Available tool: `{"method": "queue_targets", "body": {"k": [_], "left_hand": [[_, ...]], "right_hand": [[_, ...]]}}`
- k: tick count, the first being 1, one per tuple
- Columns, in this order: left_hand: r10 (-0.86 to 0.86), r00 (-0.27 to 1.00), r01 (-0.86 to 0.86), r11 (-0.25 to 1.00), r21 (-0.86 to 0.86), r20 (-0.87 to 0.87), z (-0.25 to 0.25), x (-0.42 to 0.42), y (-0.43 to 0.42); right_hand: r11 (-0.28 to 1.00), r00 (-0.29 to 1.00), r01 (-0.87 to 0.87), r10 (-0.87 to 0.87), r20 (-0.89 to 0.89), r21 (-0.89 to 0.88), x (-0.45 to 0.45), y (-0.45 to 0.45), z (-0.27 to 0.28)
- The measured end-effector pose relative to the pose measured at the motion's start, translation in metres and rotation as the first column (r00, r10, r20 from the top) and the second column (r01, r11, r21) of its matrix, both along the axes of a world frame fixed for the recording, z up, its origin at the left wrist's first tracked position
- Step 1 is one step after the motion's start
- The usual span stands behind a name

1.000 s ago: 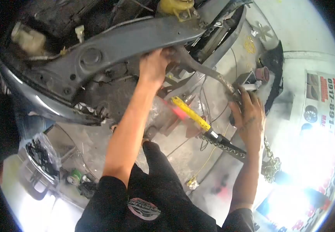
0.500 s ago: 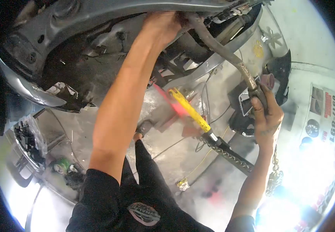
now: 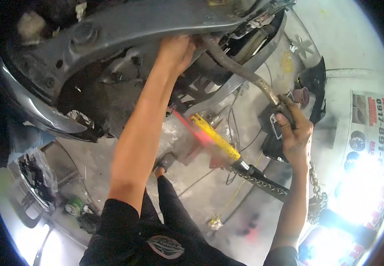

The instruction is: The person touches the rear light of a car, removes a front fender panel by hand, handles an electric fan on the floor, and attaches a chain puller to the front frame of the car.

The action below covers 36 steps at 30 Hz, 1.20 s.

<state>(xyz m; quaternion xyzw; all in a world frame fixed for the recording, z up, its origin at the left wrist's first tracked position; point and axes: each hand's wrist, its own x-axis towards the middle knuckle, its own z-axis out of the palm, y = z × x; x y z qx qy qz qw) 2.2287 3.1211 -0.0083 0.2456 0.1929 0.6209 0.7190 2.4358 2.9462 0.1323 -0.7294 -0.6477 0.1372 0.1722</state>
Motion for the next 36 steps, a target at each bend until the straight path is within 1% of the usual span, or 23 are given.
{"method": "queue_targets", "body": {"k": [2, 3, 5, 7, 8, 9, 11, 12, 13, 15, 16, 19, 20, 22, 23, 25, 26, 28, 30, 31, 32, 35, 36], "left_hand": [[0.080, 0.995, -0.084, 0.994, -0.063, -0.062, -0.007, 0.006, 0.006], [0.108, 0.990, -0.118, 0.987, -0.105, -0.096, -0.011, 0.008, 0.007], [0.025, 0.997, -0.023, 0.999, 0.033, -0.068, -0.034, 0.000, 0.015], [-0.247, 0.964, 0.255, 0.963, 0.082, -0.104, -0.060, -0.017, 0.044], [-0.295, 0.953, 0.300, 0.949, 0.094, -0.064, -0.084, -0.022, 0.069], [-0.332, 0.943, 0.333, 0.936, 0.111, -0.024, -0.077, -0.022, 0.070], [-0.348, 0.935, 0.354, 0.924, 0.145, -0.065, -0.065, -0.022, 0.061], [-0.307, 0.948, 0.316, 0.941, 0.121, -0.083, -0.050, -0.023, 0.052], [-0.267, 0.958, 0.277, 0.956, 0.097, -0.103, -0.034, -0.025, 0.042], [-0.216, 0.973, 0.218, 0.976, 0.021, -0.076, -0.022, -0.027, 0.040], [-0.246, 0.969, 0.246, 0.969, 0.016, -0.034, -0.020, -0.029, 0.043], [-0.331, 0.939, 0.326, 0.943, 0.067, 0.096, -0.028, -0.016, 0.054], [-0.355, 0.924, 0.345, 0.934, 0.090, 0.139, -0.035, -0.014, 0.056], [-0.346, 0.924, 0.325, 0.935, 0.140, 0.163, -0.029, -0.011, 0.053], [-0.344, 0.924, 0.317, 0.934, 0.165, 0.170, -0.026, -0.011, 0.051], [-0.378, 0.915, 0.355, 0.920, 0.168, 0.138, -0.023, -0.013, 0.050], [-0.401, 0.909, 0.380, 0.910, 0.168, 0.117, -0.021, -0.013, 0.051], [-0.428, 0.901, 0.419, 0.901, 0.116, 0.067, -0.035, -0.025, 0.059], [-0.460, 0.888, 0.458, 0.880, 0.124, -0.011, -0.040, -0.028, 0.067], [-0.474, 0.878, 0.478, 0.865, 0.153, -0.063, -0.024, -0.028, 0.060], [-0.484, 0.867, 0.498, 0.848, 0.181, -0.116, -0.014, -0.026, 0.055], [-0.447, 0.894, 0.443, 0.886, 0.138, 0.003, -0.015, -0.016, 0.050], [-0.411, 0.912, 0.409, 0.908, 0.092, 0.005, -0.013, -0.014, 0.047]], "right_hand": [[0.999, 0.998, -0.040, 0.038, 0.057, 0.030, 0.003, 0.000, 0.002], [0.994, 0.996, -0.077, 0.073, 0.053, 0.078, 0.005, 0.001, 0.002], [0.984, 0.993, -0.116, 0.110, 0.045, 0.137, 0.010, -0.002, -0.004], [0.997, 0.998, -0.053, 0.051, 0.024, 0.053, 0.009, -0.004, 0.001], [0.999, 0.999, -0.039, 0.038, 0.017, 0.034, 0.009, -0.005, 0.003], [1.000, 0.999, -0.022, 0.021, 0.035, 0.015, 0.011, -0.012, 0.003], [0.999, 0.996, -0.035, 0.032, 0.079, 0.028, 0.013, -0.007, 0.004], [0.995, 0.993, -0.078, 0.071, 0.099, 0.064, 0.015, -0.007, 0.002], [0.992, 0.994, -0.085, 0.078, 0.079, 0.097, 0.017, -0.004, 0.002], [0.987, 0.995, -0.095, 0.091, 0.037, 0.132, 0.013, -0.005, 0.002], [0.996, 0.994, -0.070, 0.065, 0.083, 0.058, 0.009, -0.005, 0.009], [0.999, 0.995, -0.049, 0.049, 0.083, 0.006, 0.011, -0.005, 0.013], [0.998, 0.998, -0.053, 0.052, 0.046, 0.023, 0.010, -0.006, 0.012], [0.996, 0.998, -0.058, 0.060, -0.029, 0.063, 0.010, -0.004, 0.009], [0.993, 0.997, -0.079, 0.081, -0.020, 0.086, 0.010, -0.004, 0.007], [0.985, 0.995, -0.101, 0.103, -0.007, 0.139, 0.016, -0.005, 0.003], [0.986, 0.994, -0.107, 0.105, 0.023, 0.130, 0.019, -0.006, 0.003], [0.988, 0.992, -0.106, 0.099, 0.074, 0.111, 0.019, -0.007, 0.007], [0.989, 0.994, -0.093, 0.085, 0.075, 0.112, 0.019, -0.007, 0.008], [0.990, 0.994, -0.086, 0.079, 0.072, 0.107, 0.020, -0.007, 0.007], [0.987, 0.995, -0.092, 0.094, -0.011, 0.133, 0.023, -0.006, 0.004], [0.974, 0.995, -0.098, 0.095, 0.023, 0.204, 0.030, -0.011, -0.006], [0.960, 0.994, -0.107, 0.107, 0.016, 0.258, 0.033, -0.011, -0.012]]}}
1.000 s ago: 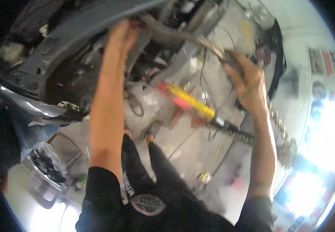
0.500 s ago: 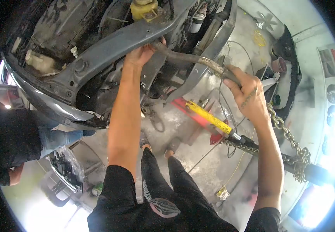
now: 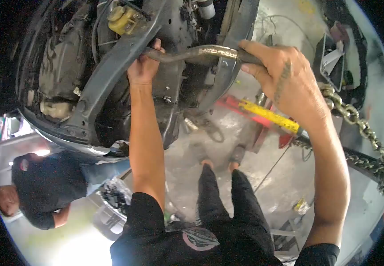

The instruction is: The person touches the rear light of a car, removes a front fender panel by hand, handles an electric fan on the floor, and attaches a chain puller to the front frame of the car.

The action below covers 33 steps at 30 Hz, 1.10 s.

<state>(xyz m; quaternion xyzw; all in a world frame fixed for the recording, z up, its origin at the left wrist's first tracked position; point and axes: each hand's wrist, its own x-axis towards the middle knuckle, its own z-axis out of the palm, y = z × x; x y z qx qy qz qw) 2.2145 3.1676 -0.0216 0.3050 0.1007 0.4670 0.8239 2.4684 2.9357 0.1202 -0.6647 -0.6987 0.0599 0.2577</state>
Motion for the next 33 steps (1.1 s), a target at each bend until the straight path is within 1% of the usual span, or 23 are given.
{"method": "queue_targets", "body": {"k": [2, 5, 7, 8, 11, 12, 15, 16, 17, 19, 20, 21, 22, 23, 24, 25, 26, 27, 28, 29, 30, 32, 33], "left_hand": [[0.090, 0.996, -0.092, 0.993, -0.068, -0.027, 0.010, 0.004, -0.010], [0.177, 0.984, -0.178, 0.975, -0.132, -0.022, 0.016, 0.008, -0.021], [0.189, 0.978, -0.194, 0.980, -0.054, -0.088, 0.013, 0.006, -0.021], [0.197, 0.973, -0.200, 0.980, -0.012, -0.117, 0.013, 0.005, -0.021], [0.279, 0.945, -0.293, 0.954, -0.066, -0.169, 0.013, 0.008, -0.025], [0.297, 0.938, -0.308, 0.951, -0.033, -0.178, 0.015, 0.007, -0.031], [0.510, 0.800, -0.568, 0.814, -0.122, -0.316, 0.000, 0.003, -0.048], [0.491, 0.714, -0.588, 0.807, -0.048, -0.499, 0.011, 0.004, -0.070], [0.463, 0.594, -0.594, 0.804, 0.029, -0.657, 0.020, 0.003, -0.099], [0.466, 0.492, -0.394, 0.872, 0.290, -0.735, 0.039, 0.011, -0.156], [0.345, 0.407, -0.071, 0.935, 0.347, -0.845, 0.070, 0.017, -0.185], [0.257, 0.274, 0.260, 0.908, 0.329, -0.927, 0.113, 0.029, -0.213], [0.200, 0.343, 0.545, 0.753, 0.368, -0.918, 0.160, 0.041, -0.241], [0.137, 0.553, 0.663, 0.525, 0.533, -0.822, 0.182, 0.049, -0.265], [0.250, 0.554, 0.800, 0.102, 0.591, -0.794, 0.224, 0.053, -0.289], [0.124, 0.599, 0.799, -0.157, 0.581, -0.791, 0.273, 0.058, -0.309], [0.177, 0.703, 0.711, -0.136, 0.690, -0.689, 0.306, 0.056, -0.339], [0.169, 0.771, 0.637, -0.177, 0.750, -0.614, 0.332, 0.051, -0.357], [0.117, 0.822, 0.569, -0.188, 0.801, -0.557, 0.348, 0.038, -0.369], [0.103, 0.843, 0.538, -0.197, 0.819, -0.528, 0.357, 0.032, -0.377], [0.088, 0.860, 0.510, -0.210, 0.835, -0.503, 0.364, 0.028, -0.385], [0.050, 0.890, 0.452, -0.226, 0.863, -0.453, 0.375, 0.026, -0.398], [0.042, 0.895, 0.441, -0.229, 0.868, -0.444, 0.377, 0.029, -0.403]], "right_hand": [[1.000, 1.000, 0.010, -0.010, -0.006, 0.007, 0.001, -0.003, 0.001], [1.000, 0.999, 0.022, -0.022, 0.025, 0.016, 0.002, -0.005, 0.002], [0.998, 0.997, 0.030, -0.034, 0.076, 0.054, 0.004, -0.006, -0.001], [0.998, 0.997, 0.034, -0.037, 0.070, 0.048, 0.005, -0.007, -0.002], [0.998, 0.998, 0.022, -0.025, 0.055, 0.055, 0.008, -0.007, -0.002], [0.997, 0.999, 0.010, -0.014, 0.045, 0.070, 0.009, -0.008, -0.003], [0.998, 0.997, 0.008, -0.013, 0.074, 0.070, 0.009, -0.012, -0.001], [0.998, 0.996, 0.014, -0.020, 0.092, 0.058, 0.009, -0.014, 0.001], [1.000, 0.994, 0.016, -0.019, 0.106, 0.027, 0.010, -0.016, 0.004], [0.999, 0.991, 0.018, -0.012, 0.132, -0.043, 0.008, -0.018, 0.010], [0.996, 0.988, 0.038, -0.025, 0.154, -0.078, 0.007, -0.017, 0.012], [0.992, 0.983, 0.059, -0.038, 0.180, -0.113, 0.007, -0.015, 0.014], [0.984, 0.978, 0.077, -0.043, 0.202, -0.160, 0.002, -0.016, 0.013], [0.991, 0.968, 0.106, -0.083, 0.238, -0.084, -0.003, -0.019, 0.012], [0.991, 0.953, 0.131, -0.124, 0.276, -0.007, -0.007, -0.022, 0.011], [0.985, 0.935, 0.159, -0.171, 0.312, 0.064, -0.011, -0.029, 0.007], [0.969, 0.901, 0.153, -0.218, 0.375, 0.196, -0.016, -0.038, 0.000], [0.959, 0.914, 0.153, -0.230, 0.335, 0.240, -0.027, -0.056, 0.006], [0.954, 0.919, 0.161, -0.238, 0.314, 0.254, -0.045, -0.097, 0.018], [0.945, 0.934, 0.157, -0.236, 0.268, 0.286, -0.058, -0.125, 0.018], [0.928, 0.923, 0.171, -0.268, 0.276, 0.331, -0.064, -0.154, 0.003], [0.943, 0.927, 0.237, -0.292, 0.236, 0.235, -0.087, -0.224, 0.008], [0.947, 0.931, 0.273, -0.305, 0.203, 0.170, -0.099, -0.260, 0.002]]}}
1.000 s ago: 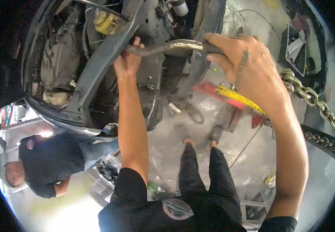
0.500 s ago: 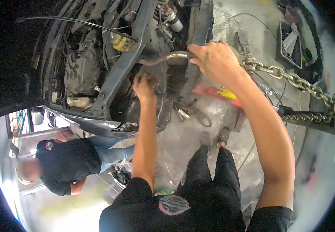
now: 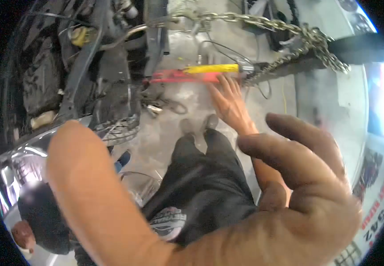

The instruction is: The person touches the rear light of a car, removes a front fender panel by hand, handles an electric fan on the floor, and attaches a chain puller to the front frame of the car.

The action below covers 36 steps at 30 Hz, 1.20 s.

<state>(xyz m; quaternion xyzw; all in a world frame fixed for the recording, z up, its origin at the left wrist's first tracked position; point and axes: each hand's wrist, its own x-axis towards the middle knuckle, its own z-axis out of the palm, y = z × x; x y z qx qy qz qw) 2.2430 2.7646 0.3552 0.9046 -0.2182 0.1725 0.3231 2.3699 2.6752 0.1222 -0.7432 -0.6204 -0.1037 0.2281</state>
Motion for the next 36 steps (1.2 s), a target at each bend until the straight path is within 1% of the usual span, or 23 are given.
{"method": "queue_targets", "body": {"k": [2, 4, 6, 8, 10, 11, 13, 15, 17, 18, 20, 21, 22, 24, 26, 27, 30, 31, 32, 34, 35, 36], "left_hand": [[-0.019, 1.000, 0.019, 1.000, 0.013, 0.018, 0.008, 0.009, -0.011], [-0.045, 0.998, 0.044, 0.999, 0.015, 0.043, 0.016, 0.026, -0.023], [-0.063, 0.996, 0.061, 0.998, 0.024, 0.067, 0.023, 0.051, -0.036], [-0.055, 0.995, 0.053, 0.998, 0.030, 0.086, 0.030, 0.085, -0.050], [-0.024, 0.991, 0.021, 1.000, 0.021, 0.134, 0.038, 0.133, -0.067], [-0.002, 0.987, 0.001, 1.000, 0.007, 0.163, 0.043, 0.160, -0.078], [0.077, 0.971, -0.071, 0.997, -0.035, 0.225, 0.053, 0.220, -0.102], [0.248, 0.929, -0.214, 0.966, -0.148, 0.276, 0.059, 0.291, -0.119], [0.388, 0.869, -0.297, 0.905, -0.305, 0.306, 0.058, 0.361, -0.132], [0.342, 0.820, -0.154, 0.904, -0.398, 0.460, 0.041, 0.412, -0.107], [0.397, 0.780, -0.172, 0.880, -0.444, 0.484, 0.033, 0.468, -0.107], [0.424, 0.771, -0.171, 0.857, -0.487, 0.475, 0.033, 0.491, -0.123], [0.449, 0.765, -0.170, 0.832, -0.528, 0.461, 0.036, 0.510, -0.144], [0.439, 0.692, -0.116, 0.851, -0.512, 0.573, 0.040, 0.540, -0.187], [0.622, 0.571, -0.326, 0.770, -0.548, 0.535, 0.038, 0.557, -0.208], [0.623, 0.569, -0.326, 0.771, -0.548, 0.538, 0.037, 0.558, -0.211], [0.646, 0.541, -0.363, 0.757, -0.543, 0.538, 0.031, 0.566, -0.206], [0.683, 0.479, -0.414, 0.730, -0.544, 0.552, 0.030, 0.569, -0.203], [0.716, 0.413, -0.467, 0.697, -0.543, 0.563, 0.027, 0.569, -0.200], [0.873, 0.211, -0.568, 0.475, -0.672, 0.440, 0.018, 0.569, -0.202], [0.808, 0.286, -0.564, 0.577, -0.592, 0.515, 0.021, 0.571, -0.205], [0.732, 0.356, -0.550, 0.666, -0.504, 0.580, 0.026, 0.573, -0.205]], "right_hand": [[0.986, 0.987, 0.057, -0.079, -0.141, -0.156, -0.019, -0.086, -0.028], [0.909, 0.934, 0.141, -0.254, -0.252, -0.392, -0.029, -0.176, -0.061], [0.747, 0.817, 0.231, -0.496, -0.292, -0.624, -0.030, -0.293, -0.129], [0.569, 0.645, 0.321, -0.717, -0.265, -0.757, -0.026, -0.395, -0.185], [0.451, 0.458, 0.432, -0.856, -0.241, -0.781, -0.015, -0.471, -0.228], [0.422, 0.375, 0.489, -0.892, -0.253, -0.763, -0.010, -0.502, -0.251], [0.405, 0.251, 0.584, -0.914, -0.317, -0.704, 0.007, -0.540, -0.279], [0.396, 0.158, 0.609, -0.910, -0.384, -0.687, 0.029, -0.556, -0.285], [0.381, 0.060, 0.612, -0.896, -0.439, -0.693, 0.058, -0.563, -0.277], [0.404, 0.081, 0.623, -0.885, -0.458, -0.670, 0.073, -0.570, -0.275], [0.448, 0.141, 0.628, -0.870, -0.473, -0.637, 0.111, -0.595, -0.264], [0.485, 0.232, 0.626, -0.863, -0.449, -0.610, 0.135, -0.606, -0.260], [0.486, 0.258, 0.621, -0.868, -0.424, -0.615, 0.161, -0.615, -0.256], [0.483, 0.319, 0.595, -0.876, -0.362, -0.643, 0.214, -0.634, -0.243], [0.459, 0.271, 0.565, -0.888, -0.370, -0.686, 0.273, -0.630, -0.194], [0.452, 0.252, 0.554, -0.891, -0.376, -0.699, 0.302, -0.621, -0.181], [0.504, 0.298, 0.545, -0.864, -0.407, -0.670, 0.376, -0.616, -0.193], [0.488, 0.295, 0.555, -0.873, -0.389, -0.674, 0.396, -0.610, -0.199], [0.507, 0.306, 0.533, -0.862, -0.404, -0.677, 0.412, -0.607, -0.207], [0.543, 0.334, 0.496, -0.840, -0.428, -0.678, 0.449, -0.594, -0.215], [0.561, 0.350, 0.424, -0.825, -0.443, -0.711, 0.471, -0.590, -0.213], [0.562, 0.362, 0.411, -0.823, -0.438, -0.718, 0.490, -0.586, -0.217]]}}
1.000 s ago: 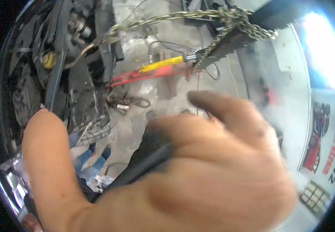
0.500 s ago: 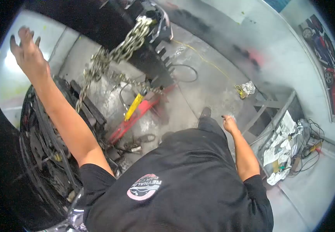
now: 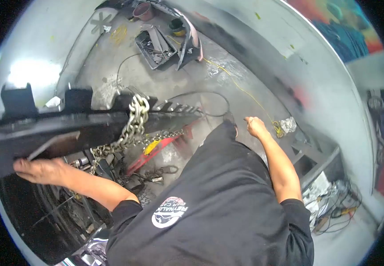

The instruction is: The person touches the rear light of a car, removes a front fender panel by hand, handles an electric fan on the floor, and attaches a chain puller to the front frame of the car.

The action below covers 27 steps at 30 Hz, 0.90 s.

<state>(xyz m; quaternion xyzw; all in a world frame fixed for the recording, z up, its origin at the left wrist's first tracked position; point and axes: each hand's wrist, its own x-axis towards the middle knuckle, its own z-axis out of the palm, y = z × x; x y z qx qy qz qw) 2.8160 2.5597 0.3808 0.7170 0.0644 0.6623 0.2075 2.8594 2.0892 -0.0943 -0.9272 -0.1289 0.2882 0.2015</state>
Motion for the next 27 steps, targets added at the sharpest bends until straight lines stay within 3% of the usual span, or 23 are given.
{"method": "queue_targets", "body": {"k": [2, 5, 6, 7, 9, 11, 12, 13, 18, 20, 22, 23, 26, 27], "left_hand": [[0.056, 0.998, -0.056, 0.998, 0.021, 0.033, -0.002, -0.001, 0.008], [-0.047, 0.994, 0.055, 0.996, -0.077, 0.096, 0.000, 0.003, 0.008], [-0.069, 0.993, 0.077, 0.993, -0.093, 0.093, 0.003, 0.005, 0.009], [0.043, 0.999, -0.044, 0.995, -0.091, -0.015, 0.005, 0.009, 0.000], [0.095, 0.987, -0.109, 0.989, -0.103, -0.130, 0.002, 0.012, -0.010], [0.037, 0.984, -0.040, 0.999, -0.014, -0.175, -0.005, 0.015, -0.006], [0.178, 0.946, -0.226, 0.961, -0.158, -0.271, -0.001, -0.014, 0.011], [0.208, 0.935, -0.272, 0.940, -0.206, -0.288, 0.001, -0.019, 0.016], [0.063, 0.978, -0.131, 0.926, -0.353, -0.198, 0.000, -0.004, 0.015], [-0.023, 0.983, -0.061, 0.895, -0.441, -0.182, 0.002, 0.000, 0.012], [-0.131, 0.985, 0.048, 0.836, -0.547, -0.113, 0.007, -0.005, 0.007], [-0.194, 0.979, 0.117, 0.784, -0.609, -0.061, 0.009, -0.010, 0.004], [-0.358, 0.932, 0.276, 0.624, -0.731, 0.046, 0.015, -0.018, -0.001], [-0.397, 0.914, 0.313, 0.554, -0.772, 0.086, 0.016, -0.021, -0.003]], "right_hand": [[0.999, 0.999, -0.045, 0.045, -0.016, -0.021, 0.035, -0.008, -0.015], [0.996, 0.995, -0.090, 0.090, 0.039, -0.007, 0.100, -0.023, -0.037], [0.997, 0.999, -0.037, 0.036, -0.020, -0.072, 0.121, -0.026, -0.049], [0.996, 0.998, -0.026, 0.022, -0.053, -0.088, 0.146, -0.022, -0.052], [0.988, 0.994, -0.070, 0.058, -0.093, -0.136, 0.197, -0.011, -0.056], [0.967, 0.981, -0.180, 0.163, -0.103, -0.182, 0.250, 0.014, -0.058], [0.963, 0.973, -0.227, 0.219, -0.071, -0.143, 0.274, 0.028, -0.064], [0.951, 0.957, -0.289, 0.286, -0.043, -0.106, 0.297, 0.042, -0.073], [0.746, 0.750, -0.658, 0.661, -0.010, -0.104, 0.428, 0.141, -0.080], [0.656, 0.691, -0.694, 0.723, -0.018, -0.298, 0.473, 0.177, -0.092], [0.618, 0.630, -0.767, 0.776, -0.022, -0.173, 0.514, 0.225, -0.047], [0.676, 0.692, -0.717, 0.720, -0.054, -0.166, 0.527, 0.248, -0.035], [0.619, 0.620, -0.762, 0.782, 0.057, -0.191, 0.550, 0.294, -0.082], [0.545, 0.556, -0.815, 0.831, -0.001, -0.194, 0.548, 0.314, -0.072]]}}
